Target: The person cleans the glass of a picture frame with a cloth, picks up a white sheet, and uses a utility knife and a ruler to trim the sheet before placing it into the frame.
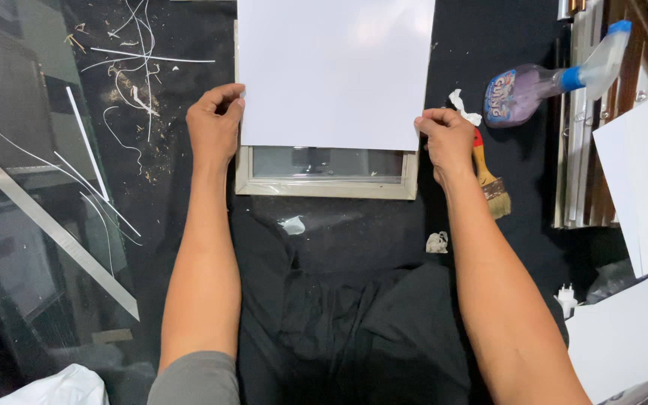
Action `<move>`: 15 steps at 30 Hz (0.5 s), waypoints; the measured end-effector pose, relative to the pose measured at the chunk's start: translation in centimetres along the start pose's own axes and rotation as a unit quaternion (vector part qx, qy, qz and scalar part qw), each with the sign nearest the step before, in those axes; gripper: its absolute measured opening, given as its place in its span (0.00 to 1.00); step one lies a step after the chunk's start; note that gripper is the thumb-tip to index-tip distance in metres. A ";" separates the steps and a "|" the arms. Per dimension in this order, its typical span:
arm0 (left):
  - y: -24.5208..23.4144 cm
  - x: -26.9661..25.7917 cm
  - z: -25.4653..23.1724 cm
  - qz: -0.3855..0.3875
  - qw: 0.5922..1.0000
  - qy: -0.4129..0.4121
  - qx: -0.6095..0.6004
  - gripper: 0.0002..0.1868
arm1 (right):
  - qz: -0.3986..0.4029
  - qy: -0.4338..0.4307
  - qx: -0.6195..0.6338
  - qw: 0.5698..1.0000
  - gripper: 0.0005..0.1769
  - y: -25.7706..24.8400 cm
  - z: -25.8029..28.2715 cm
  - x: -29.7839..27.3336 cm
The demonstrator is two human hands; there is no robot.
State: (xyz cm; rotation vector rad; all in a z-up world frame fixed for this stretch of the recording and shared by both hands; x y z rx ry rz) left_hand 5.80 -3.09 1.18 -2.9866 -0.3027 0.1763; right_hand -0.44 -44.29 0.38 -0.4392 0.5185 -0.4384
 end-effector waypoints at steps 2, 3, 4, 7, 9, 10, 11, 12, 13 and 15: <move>-0.3 0.1 -1.0 0.026 1.000 -0.008 0.007 0.13 | 0.005 -0.002 0.022 1.000 0.11 -0.2 1.0 -0.1; -0.3 0.2 -1.4 0.051 0.998 -0.018 0.016 0.14 | 0.011 -0.002 0.043 0.999 0.12 -0.3 1.5 -0.2; -0.5 0.1 -2.7 0.052 0.998 -0.017 0.014 0.14 | 0.009 -0.003 0.043 0.999 0.12 -0.7 2.5 -0.4; -0.8 -0.6 -5.8 0.091 0.992 -0.050 -0.072 0.24 | 0.066 0.031 0.125 0.989 0.19 -1.2 4.8 -1.4; -0.4 -1.5 -7.4 0.147 0.985 -0.057 -0.075 0.28 | 0.101 0.082 0.164 0.978 0.18 -1.6 5.7 -2.1; -0.5 -1.5 -7.2 0.147 0.985 -0.056 -0.075 0.28 | 0.101 0.081 0.164 0.978 0.18 -1.7 5.6 -2.1; -0.7 -1.5 -7.0 0.147 0.984 -0.065 -0.072 0.24 | 0.110 0.088 0.176 0.974 0.22 -1.8 5.5 -2.1; -0.8 -1.5 -6.8 0.147 0.984 -0.074 -0.068 0.20 | 0.119 0.094 0.188 0.970 0.27 -1.9 5.5 -2.1; -1.1 -1.1 -5.6 0.147 0.984 -0.073 -0.068 0.20 | 0.119 0.093 0.188 0.970 0.27 -2.2 5.4 -2.2; -1.7 -0.3 -3.2 0.140 0.987 -0.075 -0.024 0.20 | 0.168 0.074 0.140 0.973 0.35 -2.5 5.2 -2.5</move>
Point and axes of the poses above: each hand's wrist, its own x-axis towards the middle knuckle, its own y-axis out of the palm, z = x × y, the point moved 3 cm from there along x, towards the middle knuckle, and after that the axes turned 10 degrees about -x, right-handed, at the moved point
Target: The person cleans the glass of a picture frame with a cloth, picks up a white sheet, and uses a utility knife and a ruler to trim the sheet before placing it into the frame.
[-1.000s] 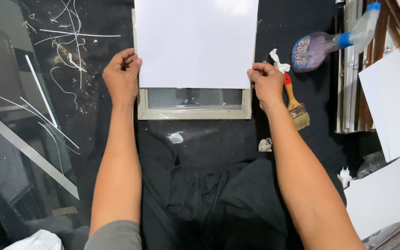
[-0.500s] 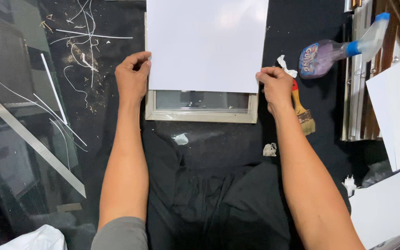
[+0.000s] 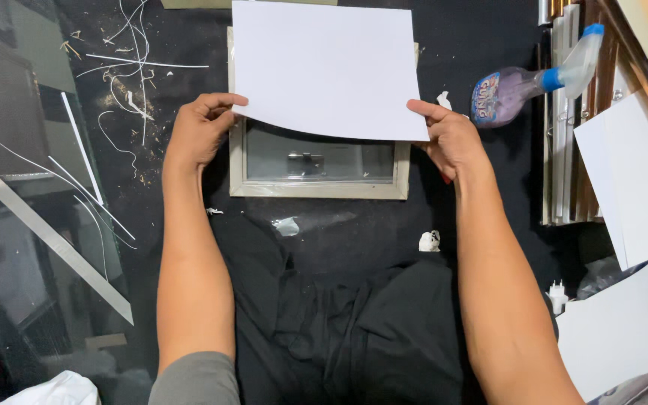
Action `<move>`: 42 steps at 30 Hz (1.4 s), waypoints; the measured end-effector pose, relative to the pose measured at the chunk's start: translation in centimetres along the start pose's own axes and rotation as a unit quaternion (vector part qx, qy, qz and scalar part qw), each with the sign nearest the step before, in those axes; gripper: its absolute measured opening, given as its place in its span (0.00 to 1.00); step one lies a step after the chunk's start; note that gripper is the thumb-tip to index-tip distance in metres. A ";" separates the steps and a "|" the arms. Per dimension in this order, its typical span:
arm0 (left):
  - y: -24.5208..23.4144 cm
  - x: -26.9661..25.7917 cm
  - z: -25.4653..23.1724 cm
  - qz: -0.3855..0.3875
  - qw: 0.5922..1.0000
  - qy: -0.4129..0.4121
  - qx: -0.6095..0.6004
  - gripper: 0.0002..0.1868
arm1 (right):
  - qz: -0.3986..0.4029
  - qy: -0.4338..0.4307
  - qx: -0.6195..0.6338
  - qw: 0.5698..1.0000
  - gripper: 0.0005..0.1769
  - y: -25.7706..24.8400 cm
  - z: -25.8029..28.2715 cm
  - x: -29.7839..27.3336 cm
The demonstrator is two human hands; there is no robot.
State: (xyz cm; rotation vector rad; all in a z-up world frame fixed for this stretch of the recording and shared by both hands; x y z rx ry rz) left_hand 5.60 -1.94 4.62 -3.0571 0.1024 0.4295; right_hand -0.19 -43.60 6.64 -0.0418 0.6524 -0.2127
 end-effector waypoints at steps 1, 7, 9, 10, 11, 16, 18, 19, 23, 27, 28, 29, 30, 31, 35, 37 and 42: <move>-0.1 0.3 0.5 0.000 1.000 0.000 0.000 0.20 | 0.000 0.000 0.000 1.000 0.35 -0.1 -0.1 0.1; -0.3 1.1 2.0 -0.016 1.000 -0.002 0.008 0.09 | 0.055 -0.034 0.002 0.998 0.26 -0.6 0.1 0.1; -0.3 1.0 1.7 -0.021 1.000 -0.006 0.009 0.07 | 0.063 -0.032 -0.014 0.997 0.16 -1.1 -0.8 0.9; -0.2 1.0 1.7 -0.021 1.000 -0.005 0.010 0.07 | 0.062 -0.032 -0.014 0.997 0.16 -1.0 -0.6 0.6; -0.3 1.0 1.7 -0.022 1.000 -0.006 0.008 0.07 | 0.062 -0.028 -0.005 0.998 0.12 -0.8 -0.5 0.4; -0.3 1.0 1.9 -0.020 1.000 -0.018 -0.008 0.07 | 0.068 -0.015 -0.006 0.998 0.10 -0.9 -0.4 0.6; -0.4 1.0 2.1 -0.019 1.000 -0.020 -0.013 0.08 | 0.074 -0.014 -0.007 0.997 0.13 -1.0 -0.6 0.9; -0.2 1.0 1.9 -0.020 1.000 -0.019 -0.014 0.08 | 0.074 -0.015 -0.008 0.997 0.13 -1.1 -0.7 1.2; 0.5 -0.2 -0.5 -0.007 0.997 -0.026 -0.078 0.10 | 0.067 -0.014 -0.008 0.998 0.21 -1.4 -0.1 0.8; 0.7 -2.7 -4.5 -0.020 0.994 -0.053 -0.091 0.18 | 0.054 -0.014 0.028 0.998 0.24 -1.2 0.9 -0.2; 0.7 -2.3 -3.7 -0.022 0.994 -0.048 -0.093 0.18 | 0.056 -0.019 0.026 0.998 0.24 -1.4 0.8 -0.4; 0.4 -2.0 -2.8 -0.034 0.991 -0.055 -0.114 0.15 | 0.038 -0.032 0.031 0.998 0.21 -1.5 0.9 -0.4; 0.0 -1.7 -2.0 -0.046 0.988 -0.061 -0.136 0.13 | 0.021 -0.045 0.036 0.998 0.18 -1.3 1.0 -0.5; -0.2 -2.1 -1.8 -0.056 0.987 -0.055 -0.139 0.13 | 0.031 -0.052 0.031 0.998 0.18 -1.2 1.2 -1.1; -0.5 -3.9 -3.2 -0.073 0.996 0.023 -0.044 0.21 | 0.014 -0.100 -0.030 0.994 0.22 -2.4 0.1 0.1; -1.8 -5.0 -4.9 -0.101 0.992 0.038 -0.058 0.28 | 0.029 -0.122 -0.044 0.991 0.25 -1.5 0.7 0.2; -7.2 -9.8 -10.0 -0.065 0.995 -0.081 -0.005 0.31 | 0.029 -0.133 -0.094 0.986 0.24 5.0 3.4 -6.0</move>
Point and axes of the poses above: each hand's wrist, its own x-axis towards the middle knuckle, its own y-axis out of the palm, z = x × y, the point moved 3 cm from there along x, towards the middle knuckle, and after that the axes turned 10 degrees about -x, right-handed, at the moved point
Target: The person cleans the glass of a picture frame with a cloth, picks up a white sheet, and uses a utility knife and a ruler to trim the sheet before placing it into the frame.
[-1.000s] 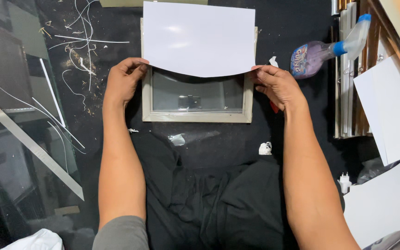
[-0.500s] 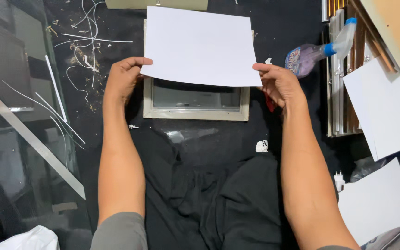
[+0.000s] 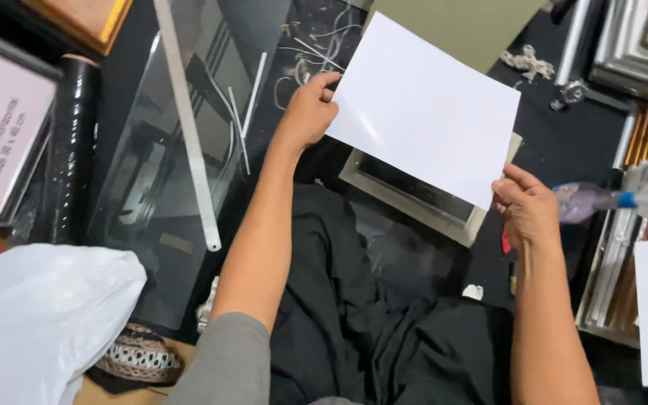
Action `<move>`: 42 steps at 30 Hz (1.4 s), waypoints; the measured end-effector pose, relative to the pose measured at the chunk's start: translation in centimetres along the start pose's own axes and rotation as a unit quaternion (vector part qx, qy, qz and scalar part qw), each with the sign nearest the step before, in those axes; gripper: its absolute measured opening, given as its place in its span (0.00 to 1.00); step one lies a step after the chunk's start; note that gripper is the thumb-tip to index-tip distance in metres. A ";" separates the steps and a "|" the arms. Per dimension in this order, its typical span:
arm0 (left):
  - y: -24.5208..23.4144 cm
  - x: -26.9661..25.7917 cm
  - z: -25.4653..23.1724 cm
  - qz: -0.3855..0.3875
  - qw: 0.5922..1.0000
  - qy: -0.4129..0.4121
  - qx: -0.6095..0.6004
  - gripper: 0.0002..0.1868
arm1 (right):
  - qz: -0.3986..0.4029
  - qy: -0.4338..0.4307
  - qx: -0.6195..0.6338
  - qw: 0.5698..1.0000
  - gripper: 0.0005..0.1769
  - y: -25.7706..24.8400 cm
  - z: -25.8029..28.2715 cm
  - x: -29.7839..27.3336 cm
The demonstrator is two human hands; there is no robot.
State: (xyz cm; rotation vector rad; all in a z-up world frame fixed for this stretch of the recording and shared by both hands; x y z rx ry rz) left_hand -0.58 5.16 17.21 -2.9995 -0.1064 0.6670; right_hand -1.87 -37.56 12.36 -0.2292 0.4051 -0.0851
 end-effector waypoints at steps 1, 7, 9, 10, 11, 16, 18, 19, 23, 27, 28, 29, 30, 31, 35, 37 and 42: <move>-2.4 -0.7 1.4 -0.008 1.000 0.001 -0.004 0.31 | 0.008 -0.003 -0.003 1.000 0.24 2.7 1.2 -1.1; -18.5 -7.8 9.3 -0.226 0.957 0.173 0.046 0.23 | 0.067 -0.040 0.011 0.997 0.18 20.8 3.0 -4.6; -24.8 -11.1 12.1 -0.332 0.923 0.174 0.092 0.22 | 0.097 -0.066 -0.068 0.991 0.18 28.0 4.7 -6.8; -26.9 -12.2 12.9 -0.330 0.923 0.174 0.095 0.22 | 0.096 -0.065 -0.065 0.991 0.18 31.2 4.7 -7.4; -29.1 -13.7 13.8 -0.366 0.907 0.173 0.114 0.22 | 0.077 -0.086 -0.117 0.986 0.24 34.3 4.7 -8.1; -36.1 -16.5 18.1 -0.486 0.859 0.108 0.120 0.21 | 0.067 -0.077 -0.209 0.973 0.23 46.6 2.0 -15.1; -37.8 -16.7 19.9 -0.527 0.838 0.037 0.140 0.21 | 0.182 -0.033 -0.297 0.937 0.26 50.5 -2.5 -18.5; -38.2 -16.4 21.1 -0.525 0.838 0.038 0.142 0.21 | 0.181 -0.032 -0.295 0.938 0.26 50.1 -2.6 -20.1; -33.1 -17.8 16.5 -0.537 0.782 0.029 0.314 0.24 | 0.182 -0.125 -0.519 0.826 0.28 50.0 -2.2 -23.6; -23.9 -16.7 14.1 -0.264 0.858 0.111 0.427 0.31 | 0.209 -0.202 -0.637 0.714 0.24 52.3 -6.5 -21.5; -23.6 -16.3 15.9 -0.266 0.859 0.109 0.424 0.31 | 0.211 -0.204 -0.638 0.712 0.24 52.3 -6.8 -21.9; -23.2 -15.5 17.7 -0.249 0.864 0.121 0.421 0.32 | 0.202 -0.160 -0.595 0.762 0.23 52.1 -7.1 -21.8; -22.7 -14.8 19.4 -0.231 0.868 0.133 0.418 0.34 | 0.192 -0.115 -0.547 0.807 0.22 51.9 -7.4 -21.8; -22.9 -14.6 20.2 -0.233 0.869 0.134 0.416 0.34 | 0.192 -0.116 -0.548 0.806 0.22 52.3 -8.4 -21.1; -23.4 -14.6 22.9 -0.233 0.861 0.012 0.453 0.43 | 0.127 -0.135 -0.588 0.788 0.20 52.9 -11.2 -19.3; -23.5 -15.0 23.1 -0.248 0.852 0.016 0.461 0.44 | 0.091 -0.154 -0.632 0.754 0.18 53.2 -11.7 -18.7; -23.5 -15.0 25.0 -0.293 0.837 0.053 0.459 0.50 | 0.139 0.047 -0.452 0.880 0.29 51.1 -6.5 -18.1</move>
Point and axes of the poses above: each hand's wrist, its own x-axis towards the middle knuckle, its own y-axis out of the palm, z = x × y, the point moved 3 cm from there along x, towards the middle knuckle, and after that the axes turned 10 degrees about -x, right-handed, at the moved point
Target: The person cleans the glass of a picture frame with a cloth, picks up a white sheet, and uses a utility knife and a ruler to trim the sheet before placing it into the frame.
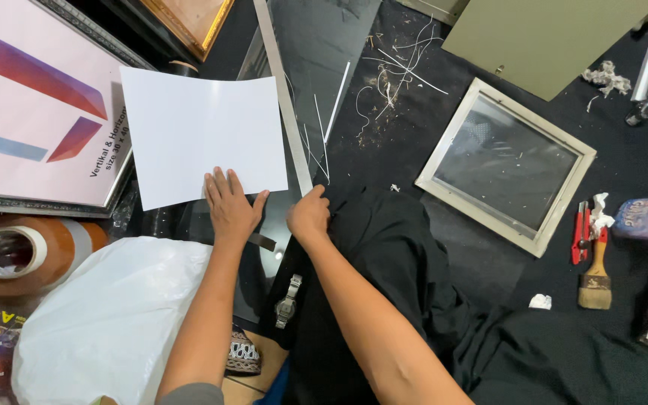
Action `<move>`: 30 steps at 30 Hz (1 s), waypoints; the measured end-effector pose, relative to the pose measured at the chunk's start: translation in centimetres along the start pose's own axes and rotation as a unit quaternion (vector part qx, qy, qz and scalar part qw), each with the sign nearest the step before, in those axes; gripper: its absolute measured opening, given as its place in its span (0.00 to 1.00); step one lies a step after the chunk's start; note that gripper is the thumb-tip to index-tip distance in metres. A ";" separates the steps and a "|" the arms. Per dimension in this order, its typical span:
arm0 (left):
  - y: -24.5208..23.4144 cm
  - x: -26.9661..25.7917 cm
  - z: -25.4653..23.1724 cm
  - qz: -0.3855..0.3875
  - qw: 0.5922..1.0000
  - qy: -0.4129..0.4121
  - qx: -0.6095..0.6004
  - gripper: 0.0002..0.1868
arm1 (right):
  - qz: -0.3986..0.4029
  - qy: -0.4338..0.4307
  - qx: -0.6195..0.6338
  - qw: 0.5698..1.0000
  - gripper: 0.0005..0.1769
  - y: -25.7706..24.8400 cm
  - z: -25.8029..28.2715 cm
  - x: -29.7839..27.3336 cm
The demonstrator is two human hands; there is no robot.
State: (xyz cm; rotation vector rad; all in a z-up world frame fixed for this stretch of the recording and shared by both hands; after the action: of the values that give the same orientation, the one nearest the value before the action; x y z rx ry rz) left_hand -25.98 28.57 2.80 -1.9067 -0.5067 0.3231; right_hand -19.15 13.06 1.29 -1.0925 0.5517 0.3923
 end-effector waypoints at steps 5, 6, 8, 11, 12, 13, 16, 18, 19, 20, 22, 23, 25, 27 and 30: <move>-1.5 1.0 -1.9 0.077 0.996 -0.030 -0.026 0.61 | 0.054 0.004 0.108 0.993 0.28 -4.8 1.3 -2.6; -1.6 1.4 -2.2 0.094 0.994 -0.038 -0.041 0.64 | 0.064 0.013 0.137 0.988 0.31 -5.5 1.6 -3.1; -2.1 1.6 -3.0 0.108 0.993 -0.040 -0.041 0.65 | 0.066 0.021 0.127 0.989 0.30 -5.9 1.7 -3.4; -2.5 1.5 -3.5 0.129 0.990 -0.052 -0.032 0.65 | 0.070 0.033 0.102 0.992 0.28 -5.5 1.6 -3.8; -2.5 1.5 -3.6 0.135 0.989 -0.058 -0.024 0.63 | 0.067 0.037 0.090 0.993 0.27 -5.3 1.5 -3.8; -1.9 1.3 -3.2 0.133 0.989 -0.059 -0.025 0.63 | 0.067 0.035 0.088 0.993 0.27 -6.1 2.1 -4.5; -0.7 0.9 -2.6 0.086 0.996 -0.012 -0.011 0.61 | 0.081 0.076 0.107 0.988 0.31 -7.0 2.8 -5.4; -0.1 0.6 -2.6 0.074 0.997 0.005 -0.010 0.59 | 0.053 0.113 0.146 0.981 0.36 -6.1 2.4 -4.4; -0.1 0.6 -2.6 0.074 0.997 0.005 -0.009 0.59 | 0.054 0.113 0.146 0.981 0.36 -7.1 3.5 -5.0; -0.1 0.6 -2.6 0.074 0.997 0.007 -0.006 0.58 | 0.041 0.181 0.254 0.949 0.36 -8.0 4.2 -5.8; -0.4 0.7 -2.5 0.073 0.997 0.009 -0.003 0.58 | 0.026 0.246 0.357 0.901 0.39 -7.4 3.8 -5.5; -0.9 0.8 -2.4 0.031 0.999 0.029 -0.009 0.56 | 0.030 0.195 0.252 0.947 0.37 -6.1 2.8 -4.3; -3.0 1.1 -2.7 -0.009 0.999 0.049 -0.015 0.55 | 0.033 0.140 0.145 0.979 0.40 -4.4 1.7 -2.9; -6.7 1.6 -2.7 -0.101 0.994 -0.040 -0.006 0.52 | 0.034 0.127 0.121 0.984 0.42 -3.8 1.5 -2.4; -9.2 1.5 -1.2 -0.084 0.967 -0.234 -0.058 0.58 | 0.041 0.123 0.133 0.983 0.40 -4.3 1.7 -2.8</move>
State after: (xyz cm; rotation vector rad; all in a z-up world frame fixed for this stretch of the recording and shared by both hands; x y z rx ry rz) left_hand -25.90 31.33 11.81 -1.8830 -1.0149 0.6500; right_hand -18.66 12.73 6.65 -0.8657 0.8454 0.2458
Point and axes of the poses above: each hand's wrist, its own x-axis towards the middle knuckle, its own y-axis out of the palm, z = x × y, the point moved 3 cm from there along x, towards the middle knuckle, and after that the axes turned 10 degrees about -x, right-handed, at the moved point
